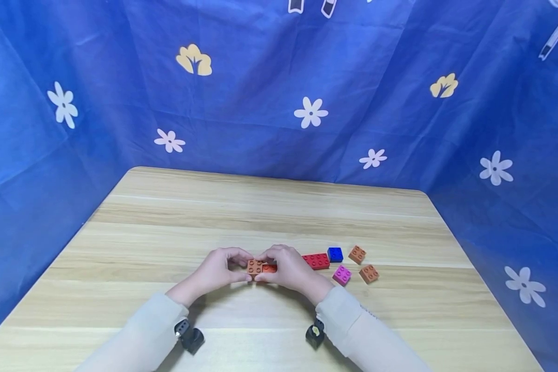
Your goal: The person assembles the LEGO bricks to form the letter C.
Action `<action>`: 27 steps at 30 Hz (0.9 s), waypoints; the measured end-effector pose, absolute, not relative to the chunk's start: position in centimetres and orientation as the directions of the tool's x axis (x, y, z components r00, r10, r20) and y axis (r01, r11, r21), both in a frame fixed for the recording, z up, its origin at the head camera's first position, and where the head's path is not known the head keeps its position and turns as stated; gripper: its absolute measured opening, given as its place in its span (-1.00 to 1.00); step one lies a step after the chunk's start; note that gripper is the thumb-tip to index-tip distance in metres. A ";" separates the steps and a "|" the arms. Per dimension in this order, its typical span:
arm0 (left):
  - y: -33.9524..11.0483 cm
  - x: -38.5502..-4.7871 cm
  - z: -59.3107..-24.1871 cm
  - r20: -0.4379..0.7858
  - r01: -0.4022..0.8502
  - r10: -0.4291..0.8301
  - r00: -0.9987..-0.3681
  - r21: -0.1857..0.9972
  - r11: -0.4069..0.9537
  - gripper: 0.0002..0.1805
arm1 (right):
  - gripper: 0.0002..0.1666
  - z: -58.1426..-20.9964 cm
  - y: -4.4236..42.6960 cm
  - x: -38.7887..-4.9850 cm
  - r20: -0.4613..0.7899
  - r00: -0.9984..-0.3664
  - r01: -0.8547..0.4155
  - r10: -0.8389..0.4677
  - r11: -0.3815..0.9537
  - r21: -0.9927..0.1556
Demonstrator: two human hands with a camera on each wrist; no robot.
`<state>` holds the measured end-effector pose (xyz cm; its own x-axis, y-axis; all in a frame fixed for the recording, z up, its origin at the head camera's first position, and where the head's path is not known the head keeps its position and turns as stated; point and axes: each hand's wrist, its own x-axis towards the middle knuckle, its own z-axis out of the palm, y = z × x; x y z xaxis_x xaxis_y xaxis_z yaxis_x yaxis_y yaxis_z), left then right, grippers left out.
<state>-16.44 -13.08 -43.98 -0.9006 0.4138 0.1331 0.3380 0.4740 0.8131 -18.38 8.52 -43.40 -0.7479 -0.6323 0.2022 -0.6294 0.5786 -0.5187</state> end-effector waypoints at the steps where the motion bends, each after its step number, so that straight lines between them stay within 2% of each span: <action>1: -13.1 -16.4 -44.0 0.134 0.338 0.413 -0.901 0.815 0.471 -0.60 | -0.48 -43.4 8.5 -18.4 0.204 -0.749 -0.628 -0.630 0.577 -0.523; 10: -13.0 -16.3 -43.9 0.138 0.340 0.413 -0.900 0.814 0.470 -0.62 | -0.42 -43.7 8.7 -18.0 0.208 -0.759 -0.610 -0.617 0.563 -0.558; 16: -13.0 -16.4 -44.1 0.138 0.339 0.411 -0.901 0.815 0.470 -0.62 | -0.35 -43.9 9.8 -17.6 0.204 -0.792 -0.561 -0.576 0.553 -0.616; 27: -12.9 -16.4 -44.1 0.121 0.319 0.398 -0.910 0.816 0.482 -0.58 | -0.40 -43.7 14.3 -17.0 0.365 -0.801 -0.594 -0.475 0.557 -0.580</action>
